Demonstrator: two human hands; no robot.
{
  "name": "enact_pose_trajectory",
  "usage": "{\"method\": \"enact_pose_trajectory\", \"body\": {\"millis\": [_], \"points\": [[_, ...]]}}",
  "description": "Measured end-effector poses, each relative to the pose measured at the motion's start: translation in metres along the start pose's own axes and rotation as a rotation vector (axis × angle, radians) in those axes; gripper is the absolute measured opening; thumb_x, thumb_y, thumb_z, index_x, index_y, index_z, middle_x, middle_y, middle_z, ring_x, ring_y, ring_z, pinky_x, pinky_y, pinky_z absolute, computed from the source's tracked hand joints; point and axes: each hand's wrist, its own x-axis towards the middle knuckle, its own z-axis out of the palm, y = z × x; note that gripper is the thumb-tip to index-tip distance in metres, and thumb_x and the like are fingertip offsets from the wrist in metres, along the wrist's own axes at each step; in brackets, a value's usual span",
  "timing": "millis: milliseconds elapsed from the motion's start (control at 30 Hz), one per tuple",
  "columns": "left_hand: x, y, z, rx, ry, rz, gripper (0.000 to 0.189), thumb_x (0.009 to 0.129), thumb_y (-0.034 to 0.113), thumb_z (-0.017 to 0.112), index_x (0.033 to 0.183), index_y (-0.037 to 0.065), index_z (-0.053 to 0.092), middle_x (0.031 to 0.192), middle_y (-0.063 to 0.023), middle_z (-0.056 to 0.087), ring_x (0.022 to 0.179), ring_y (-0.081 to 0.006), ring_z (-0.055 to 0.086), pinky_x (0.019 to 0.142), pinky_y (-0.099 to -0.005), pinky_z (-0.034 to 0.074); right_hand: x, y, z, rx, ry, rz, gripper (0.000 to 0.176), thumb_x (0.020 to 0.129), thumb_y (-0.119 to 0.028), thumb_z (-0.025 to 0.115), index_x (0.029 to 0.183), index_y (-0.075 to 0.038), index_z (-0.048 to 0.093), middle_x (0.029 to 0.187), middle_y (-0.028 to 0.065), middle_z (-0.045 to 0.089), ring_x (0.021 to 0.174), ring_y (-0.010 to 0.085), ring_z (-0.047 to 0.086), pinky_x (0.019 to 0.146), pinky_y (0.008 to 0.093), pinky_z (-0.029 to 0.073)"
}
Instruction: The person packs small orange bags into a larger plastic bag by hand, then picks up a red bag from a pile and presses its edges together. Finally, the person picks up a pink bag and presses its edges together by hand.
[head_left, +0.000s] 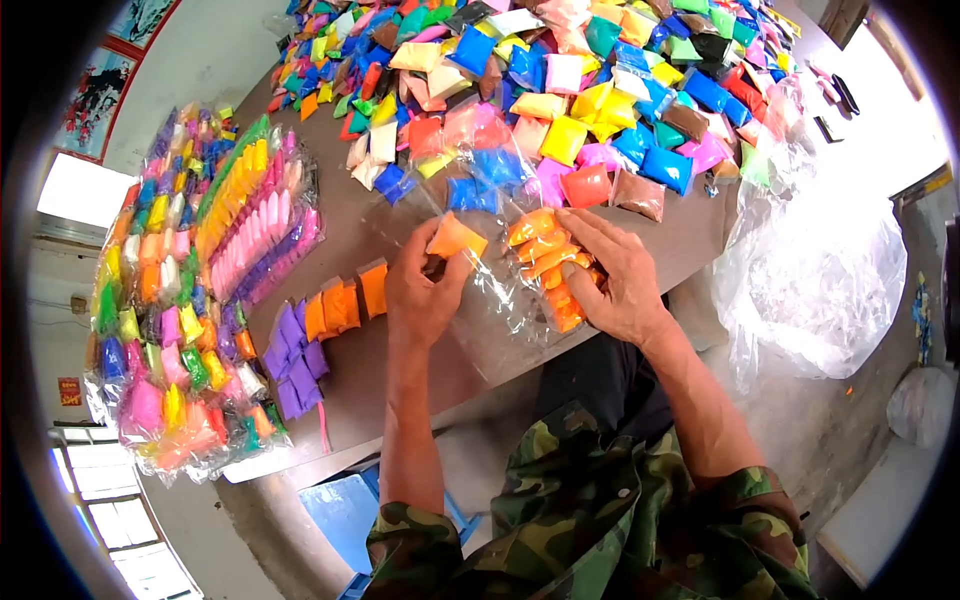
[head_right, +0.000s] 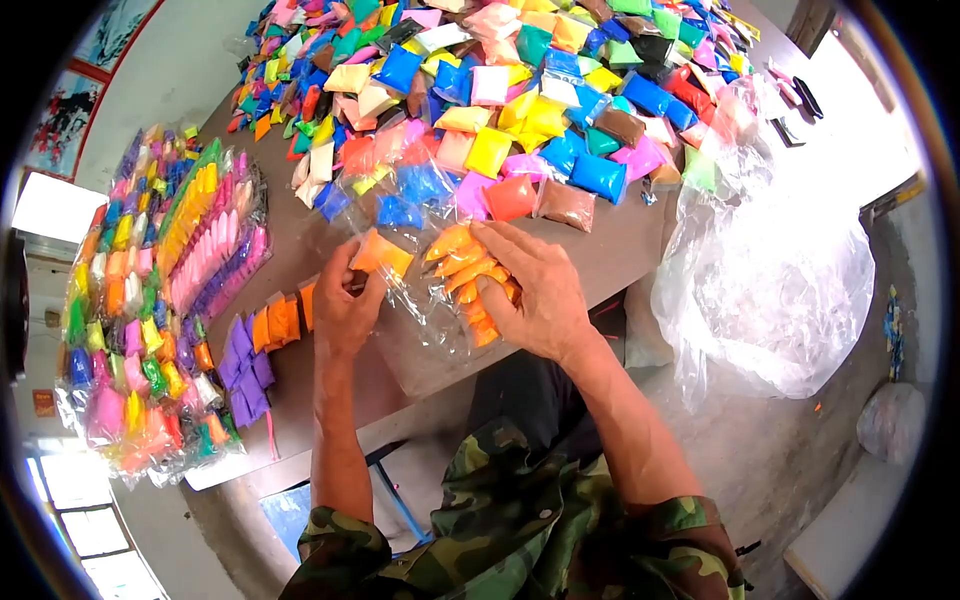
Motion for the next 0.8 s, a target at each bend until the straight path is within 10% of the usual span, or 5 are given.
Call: {"method": "enact_pose_trajectory", "body": {"millis": [233, 800], "points": [[0.005, 0.002, -0.008, 0.471, -0.028, 0.198, 0.03, 0.098, 0.008, 0.072, 0.127, -0.001, 0.071, 0.11, -0.0098, 0.079, 0.095, -0.0153, 0.074, 0.086, -0.0322, 0.06, 0.0, 0.002, 0.0, -0.029, 0.021, -0.03, 0.058, 0.087, -0.018, 0.065, 0.142, -0.002, 0.066, 0.142, 0.0246, 0.067, 0.121, 0.0424, 0.068, 0.104, 0.0477, 0.053], [0.025, -0.032, 0.038, -0.372, -0.057, 0.035, 0.026, 0.096, 0.005, 0.079, 0.12, -0.001, 0.072, 0.112, -0.0042, 0.077, 0.1, -0.0107, 0.071, 0.09, -0.0289, 0.057, 0.002, -0.001, -0.001, -0.027, -0.004, -0.014, 0.056, 0.089, -0.021, 0.069, 0.141, -0.002, 0.066, 0.141, 0.0234, 0.067, 0.12, 0.043, 0.068, 0.101, 0.0476, 0.054]]}}
